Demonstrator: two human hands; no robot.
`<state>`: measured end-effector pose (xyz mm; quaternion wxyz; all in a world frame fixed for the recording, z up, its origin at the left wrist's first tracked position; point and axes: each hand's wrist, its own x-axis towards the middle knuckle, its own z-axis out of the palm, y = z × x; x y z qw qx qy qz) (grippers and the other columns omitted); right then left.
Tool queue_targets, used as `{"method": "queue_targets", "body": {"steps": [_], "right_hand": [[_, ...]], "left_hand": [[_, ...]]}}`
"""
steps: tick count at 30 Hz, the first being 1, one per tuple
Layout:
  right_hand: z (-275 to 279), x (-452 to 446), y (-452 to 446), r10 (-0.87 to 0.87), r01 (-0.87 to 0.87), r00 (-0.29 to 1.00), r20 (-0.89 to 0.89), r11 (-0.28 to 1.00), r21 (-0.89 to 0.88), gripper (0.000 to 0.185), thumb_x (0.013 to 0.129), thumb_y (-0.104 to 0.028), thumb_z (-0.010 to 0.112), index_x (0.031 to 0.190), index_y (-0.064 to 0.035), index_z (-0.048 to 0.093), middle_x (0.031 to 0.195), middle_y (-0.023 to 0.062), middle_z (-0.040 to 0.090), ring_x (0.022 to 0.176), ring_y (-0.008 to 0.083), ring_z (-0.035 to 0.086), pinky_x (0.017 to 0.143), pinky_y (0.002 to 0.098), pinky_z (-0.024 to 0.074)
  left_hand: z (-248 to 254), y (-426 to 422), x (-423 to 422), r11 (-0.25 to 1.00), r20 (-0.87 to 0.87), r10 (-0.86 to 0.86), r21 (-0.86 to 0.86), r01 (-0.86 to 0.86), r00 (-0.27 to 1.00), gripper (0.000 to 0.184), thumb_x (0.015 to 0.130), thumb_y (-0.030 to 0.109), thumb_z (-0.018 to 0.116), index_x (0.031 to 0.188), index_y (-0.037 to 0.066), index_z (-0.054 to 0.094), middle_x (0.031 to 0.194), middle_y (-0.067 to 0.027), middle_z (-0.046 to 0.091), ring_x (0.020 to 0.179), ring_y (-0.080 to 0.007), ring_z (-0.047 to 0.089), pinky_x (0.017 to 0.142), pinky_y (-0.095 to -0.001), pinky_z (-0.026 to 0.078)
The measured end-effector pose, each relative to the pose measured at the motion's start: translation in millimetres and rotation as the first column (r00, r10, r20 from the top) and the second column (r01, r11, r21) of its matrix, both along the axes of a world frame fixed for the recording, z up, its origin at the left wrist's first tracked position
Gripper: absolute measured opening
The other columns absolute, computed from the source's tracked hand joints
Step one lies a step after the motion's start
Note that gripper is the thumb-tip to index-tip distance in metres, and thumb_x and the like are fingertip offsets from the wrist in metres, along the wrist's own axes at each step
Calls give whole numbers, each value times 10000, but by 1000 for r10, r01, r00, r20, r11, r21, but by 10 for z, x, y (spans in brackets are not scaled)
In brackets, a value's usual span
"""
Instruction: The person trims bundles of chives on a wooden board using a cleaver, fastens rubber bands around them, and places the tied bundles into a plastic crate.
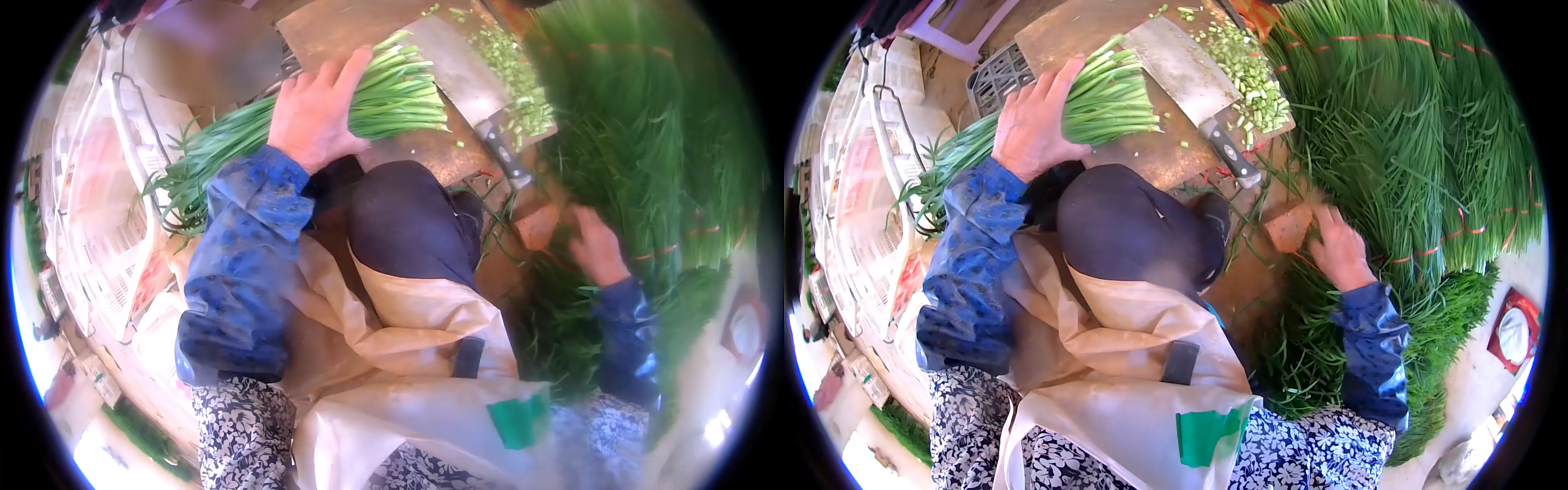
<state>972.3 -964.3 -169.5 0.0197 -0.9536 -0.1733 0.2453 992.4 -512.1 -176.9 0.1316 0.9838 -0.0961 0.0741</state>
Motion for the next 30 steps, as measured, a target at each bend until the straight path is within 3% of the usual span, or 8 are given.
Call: {"method": "queue_targets", "body": {"steps": [2,6,11,14,21,23,25,30], "right_hand": [[99,130,611,-47,-99,959,278,867,489,526,796,-18,593,1310,-58,489,1195,197,563,997,401,601,831,430,511],[120,396,1528,-53,-177,931,362,800,573,492,813,-138,663,1271,-80,496,1041,186,556,928,373,593,773,448,505],[-361,551,1716,21,-159,925,379,928,337,520,812,-128,641,1299,-106,459,1007,195,549,915,384,598,760,470,509],[-491,578,1699,-28,-143,912,409,913,382,511,815,-110,619,1300,-99,459,990,200,569,880,375,620,735,465,515],[101,596,1614,-269,384,920,-287,460,800,221,869,-169,572,937,41,598,735,230,634,727,375,643,655,453,479],[4,631,1614,-253,387,920,-300,453,803,270,882,-222,575,861,44,614,735,243,627,729,428,620,664,474,465],[-204,650,1637,-236,147,971,-19,538,830,300,940,-267,559,971,23,630,609,11,485,568,85,518,502,326,411],[-183,724,1734,-154,142,986,-60,604,784,284,932,-233,548,877,46,556,631,138,544,598,259,573,561,407,437]], "left_hand": [[190,-1,63,997,-142,-6,-82,-6,990,956,542,178,822,1401,79,414,1201,-135,602,1026,-309,617,906,-406,472],[142,220,251,755,-551,-362,-647,-110,752,854,631,261,818,1359,0,455,1108,-201,646,1002,-244,655,681,-345,559],[166,260,267,879,-545,-288,-476,-8,787,938,630,338,828,1397,-8,415,1147,-213,620,1050,-331,610,882,-439,489],[360,76,66,995,71,-72,-67,77,995,1080,569,435,856,1412,-29,367,1230,-231,556,1134,-389,533,966,-500,413],[129,-224,250,995,-426,53,-52,-83,903,949,544,455,856,1296,4,493,1066,-214,645,963,-382,644,867,-424,499],[140,-122,387,991,-428,23,-108,-77,903,812,576,402,858,1229,19,566,984,-174,687,924,-332,671,854,-378,509],[123,-33,531,904,-641,-117,-385,-187,758,691,619,337,856,1176,10,608,1019,-145,698,942,-262,672,865,-346,505],[63,31,583,793,-660,-236,-555,-251,713,572,688,252,831,1160,1,629,1025,-98,706,891,-185,662,871,-308,494]]}}
